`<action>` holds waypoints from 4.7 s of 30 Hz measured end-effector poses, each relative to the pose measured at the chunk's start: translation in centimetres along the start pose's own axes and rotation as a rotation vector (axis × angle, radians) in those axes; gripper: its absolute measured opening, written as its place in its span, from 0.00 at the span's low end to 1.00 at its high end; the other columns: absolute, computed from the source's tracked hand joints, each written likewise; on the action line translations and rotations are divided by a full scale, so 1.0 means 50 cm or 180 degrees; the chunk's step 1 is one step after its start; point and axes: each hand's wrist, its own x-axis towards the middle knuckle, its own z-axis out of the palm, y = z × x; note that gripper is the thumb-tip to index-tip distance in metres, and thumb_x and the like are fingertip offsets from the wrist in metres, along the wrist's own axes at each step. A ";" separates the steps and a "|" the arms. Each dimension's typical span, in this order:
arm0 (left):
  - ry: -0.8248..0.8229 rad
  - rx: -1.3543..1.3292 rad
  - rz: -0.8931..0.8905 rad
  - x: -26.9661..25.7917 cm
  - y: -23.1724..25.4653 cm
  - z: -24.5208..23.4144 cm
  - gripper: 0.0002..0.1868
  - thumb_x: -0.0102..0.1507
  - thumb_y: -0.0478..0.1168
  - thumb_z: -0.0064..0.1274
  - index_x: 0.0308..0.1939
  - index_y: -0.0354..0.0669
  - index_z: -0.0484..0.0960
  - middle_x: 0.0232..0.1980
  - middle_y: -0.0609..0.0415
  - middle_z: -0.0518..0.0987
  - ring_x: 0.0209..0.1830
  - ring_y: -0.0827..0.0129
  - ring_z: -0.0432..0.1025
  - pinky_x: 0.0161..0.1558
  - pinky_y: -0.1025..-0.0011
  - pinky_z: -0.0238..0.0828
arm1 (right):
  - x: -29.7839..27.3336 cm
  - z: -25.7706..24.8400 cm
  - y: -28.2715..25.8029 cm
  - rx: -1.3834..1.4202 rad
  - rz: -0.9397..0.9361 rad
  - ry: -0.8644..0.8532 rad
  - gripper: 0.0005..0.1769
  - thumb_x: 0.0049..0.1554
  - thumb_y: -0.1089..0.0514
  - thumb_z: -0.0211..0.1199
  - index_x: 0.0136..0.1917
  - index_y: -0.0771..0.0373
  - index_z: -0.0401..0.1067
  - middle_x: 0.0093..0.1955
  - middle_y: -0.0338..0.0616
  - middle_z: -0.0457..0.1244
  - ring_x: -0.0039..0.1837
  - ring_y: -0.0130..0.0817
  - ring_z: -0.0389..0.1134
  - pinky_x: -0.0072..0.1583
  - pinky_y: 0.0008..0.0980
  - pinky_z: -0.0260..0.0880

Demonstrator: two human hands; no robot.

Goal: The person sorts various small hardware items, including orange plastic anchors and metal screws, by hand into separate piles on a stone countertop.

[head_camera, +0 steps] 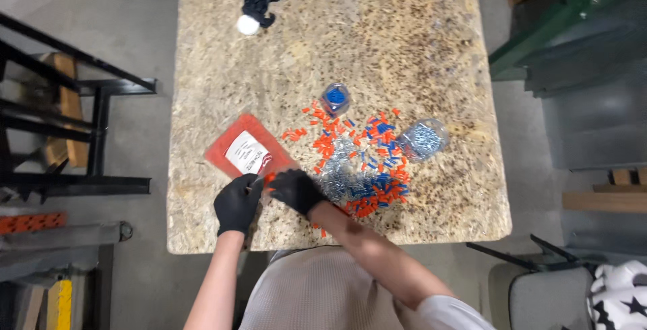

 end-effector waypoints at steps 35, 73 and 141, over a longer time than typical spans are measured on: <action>-0.1010 -0.0412 -0.0326 0.025 0.043 0.022 0.21 0.63 0.65 0.49 0.26 0.57 0.72 0.33 0.51 0.81 0.49 0.47 0.78 0.55 0.52 0.76 | -0.261 -0.159 0.359 -0.0689 0.3041 -0.0618 0.21 0.61 0.36 0.52 0.68 0.24 0.67 0.66 0.25 0.66 0.72 0.31 0.64 0.74 0.37 0.66; -0.1243 -0.0242 -0.0231 0.022 -0.030 0.139 0.16 0.63 0.62 0.48 0.35 0.59 0.69 0.43 0.52 0.81 0.58 0.53 0.76 0.60 0.56 0.74 | -0.230 -0.263 0.303 -0.0501 0.2780 -0.0450 0.25 0.61 0.34 0.54 0.67 0.43 0.70 0.62 0.42 0.67 0.69 0.46 0.65 0.70 0.50 0.68; -0.0202 -0.1126 -0.0058 -0.014 0.024 0.009 0.19 0.69 0.58 0.51 0.31 0.51 0.74 0.35 0.45 0.80 0.50 0.47 0.77 0.52 0.53 0.75 | -0.173 0.116 0.300 -0.1368 0.1430 -0.1185 0.08 0.62 0.56 0.54 0.49 0.58 0.72 0.44 0.49 0.65 0.49 0.55 0.73 0.48 0.52 0.77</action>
